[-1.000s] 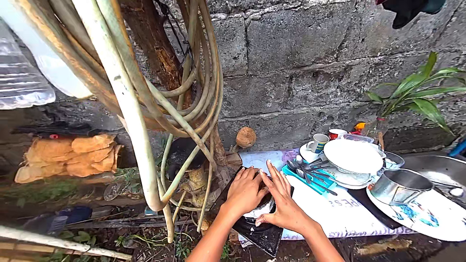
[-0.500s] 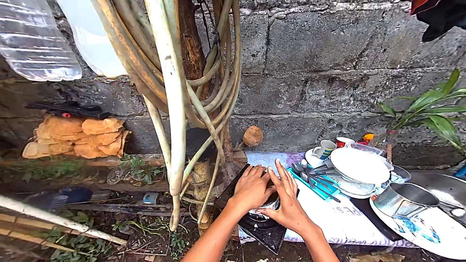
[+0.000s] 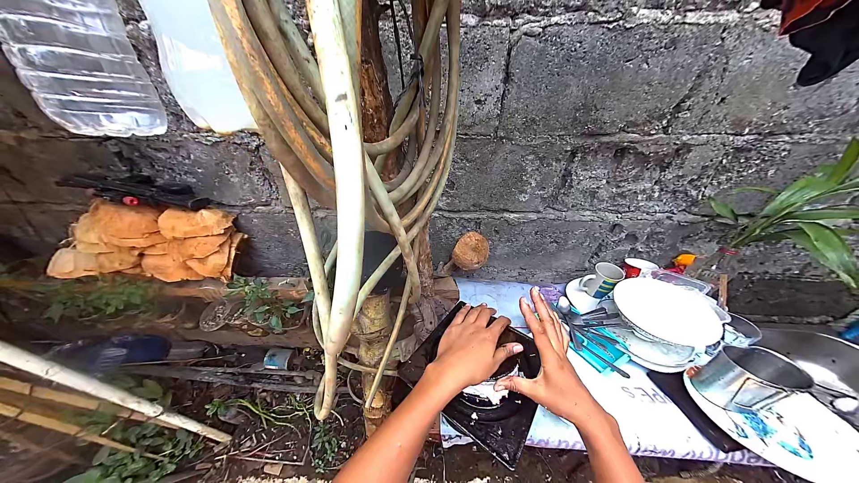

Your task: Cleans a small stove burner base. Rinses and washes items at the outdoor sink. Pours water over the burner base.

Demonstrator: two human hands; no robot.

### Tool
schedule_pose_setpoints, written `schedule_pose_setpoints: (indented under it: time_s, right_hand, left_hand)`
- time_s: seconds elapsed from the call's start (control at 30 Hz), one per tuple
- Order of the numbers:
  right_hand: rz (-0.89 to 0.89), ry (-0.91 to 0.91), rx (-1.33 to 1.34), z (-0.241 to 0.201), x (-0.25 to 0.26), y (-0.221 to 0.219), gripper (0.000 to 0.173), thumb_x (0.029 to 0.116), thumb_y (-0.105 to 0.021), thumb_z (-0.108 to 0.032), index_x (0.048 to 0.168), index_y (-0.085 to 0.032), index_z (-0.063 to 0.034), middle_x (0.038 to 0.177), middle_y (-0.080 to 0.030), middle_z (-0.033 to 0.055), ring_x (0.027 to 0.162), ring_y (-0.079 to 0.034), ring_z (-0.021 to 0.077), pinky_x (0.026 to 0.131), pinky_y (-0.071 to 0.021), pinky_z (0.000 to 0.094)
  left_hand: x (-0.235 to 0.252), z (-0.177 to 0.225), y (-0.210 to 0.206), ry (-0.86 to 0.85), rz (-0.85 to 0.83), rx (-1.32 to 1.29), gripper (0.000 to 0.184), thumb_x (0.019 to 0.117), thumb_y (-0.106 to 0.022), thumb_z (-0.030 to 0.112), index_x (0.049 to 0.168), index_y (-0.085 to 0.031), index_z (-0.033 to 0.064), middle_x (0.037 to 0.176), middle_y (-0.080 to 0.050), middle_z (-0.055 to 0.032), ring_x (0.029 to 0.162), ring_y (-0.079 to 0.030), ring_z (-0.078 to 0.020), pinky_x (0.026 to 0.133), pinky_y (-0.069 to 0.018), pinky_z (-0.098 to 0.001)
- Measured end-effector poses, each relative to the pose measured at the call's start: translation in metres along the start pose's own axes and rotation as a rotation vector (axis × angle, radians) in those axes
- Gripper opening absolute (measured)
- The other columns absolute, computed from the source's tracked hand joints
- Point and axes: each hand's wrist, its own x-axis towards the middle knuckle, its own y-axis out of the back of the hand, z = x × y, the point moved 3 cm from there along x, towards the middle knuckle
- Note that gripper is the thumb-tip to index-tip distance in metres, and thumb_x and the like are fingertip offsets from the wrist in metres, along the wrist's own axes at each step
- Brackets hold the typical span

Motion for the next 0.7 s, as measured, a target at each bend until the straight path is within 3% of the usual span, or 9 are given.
schedule_pose_setpoints:
  time_s: [0.17, 0.27, 0.33, 0.47, 0.57, 0.63, 0.7]
  right_hand:
    - [-0.063, 0.042, 0.023, 0.0, 0.001, 0.003, 0.128, 0.0653, -0.073, -0.082, 0.163, -0.027, -0.0133, 0.17, -0.016, 0.0175, 0.158, -0.014, 0.0341, 0.124, -0.0149, 0.0631]
    - [-0.041, 0.029, -0.011, 0.002, -0.001, -0.003, 0.125, 0.0669, -0.075, -0.078, 0.162, -0.03, -0.012, 0.17, -0.019, 0.0178, 0.157, -0.018, 0.0352, 0.123, -0.0155, 0.0647]
    - [-0.042, 0.053, -0.024, 0.002, -0.002, -0.004, 0.127, 0.0671, -0.071, -0.083, 0.163, -0.027, -0.013, 0.17, -0.018, 0.0177, 0.157, -0.017, 0.0347, 0.124, -0.0137, 0.0646]
    - [0.013, 0.112, -0.095, -0.006, -0.003, -0.009, 0.115, 0.0729, -0.069, -0.079, 0.161, -0.033, -0.0151, 0.168, -0.023, 0.0213, 0.156, -0.022, 0.0376, 0.122, -0.0152, 0.0675]
    - [0.03, 0.159, -0.129, -0.011, -0.004, -0.014, 0.111, 0.0769, -0.065, -0.08, 0.162, -0.031, -0.018, 0.168, -0.023, 0.0209, 0.156, -0.022, 0.0352, 0.123, -0.0157, 0.0651]
    - [0.063, 0.156, -0.124, -0.013, -0.005, -0.017, 0.108, 0.0781, -0.069, -0.074, 0.161, -0.032, -0.0147, 0.166, -0.026, 0.0231, 0.155, -0.024, 0.0368, 0.122, -0.0179, 0.066]
    - [0.021, 0.132, -0.07, -0.012, -0.007, -0.017, 0.114, 0.0759, -0.069, -0.077, 0.162, -0.03, -0.0132, 0.168, -0.022, 0.0224, 0.156, -0.022, 0.0357, 0.123, -0.0176, 0.0646]
  left_hand:
    - [0.0, 0.001, 0.0, -0.003, -0.006, 0.01, 0.064, 0.1055, -0.036, 0.06, 0.15, -0.049, 0.0166, 0.159, -0.043, -0.0123, 0.153, -0.029, -0.028, 0.127, -0.0115, -0.0503]
    - [0.0, 0.001, 0.0, 0.001, -0.011, 0.018, 0.064, 0.1054, -0.035, 0.06, 0.151, -0.048, 0.0171, 0.159, -0.043, -0.0118, 0.154, -0.028, -0.0275, 0.128, -0.0114, -0.0497]
    - [0.001, 0.001, 0.001, 0.002, -0.016, 0.017, 0.064, 0.1057, -0.035, 0.06, 0.152, -0.047, 0.0168, 0.16, -0.042, -0.012, 0.154, -0.027, -0.0273, 0.128, -0.0104, -0.0497]
    - [0.001, 0.001, 0.001, 0.007, -0.016, 0.016, 0.062, 0.1061, -0.037, 0.058, 0.152, -0.048, 0.0167, 0.159, -0.042, -0.0116, 0.154, -0.027, -0.0266, 0.128, -0.0099, -0.0493]
    - [0.0, 0.002, 0.002, 0.004, -0.026, 0.025, 0.061, 0.107, -0.038, 0.053, 0.154, -0.045, 0.0157, 0.162, -0.039, -0.0116, 0.155, -0.026, -0.0259, 0.128, -0.0083, -0.0486]
    - [-0.001, 0.002, 0.002, 0.009, -0.024, 0.024, 0.06, 0.107, -0.039, 0.052, 0.155, -0.044, 0.0158, 0.162, -0.039, -0.0114, 0.155, -0.025, -0.0256, 0.128, -0.008, -0.048]
    - [-0.001, 0.002, 0.002, 0.008, -0.033, 0.026, 0.061, 0.1069, -0.039, 0.052, 0.155, -0.044, 0.0153, 0.162, -0.038, -0.0114, 0.155, -0.025, -0.0258, 0.128, -0.0077, -0.048]
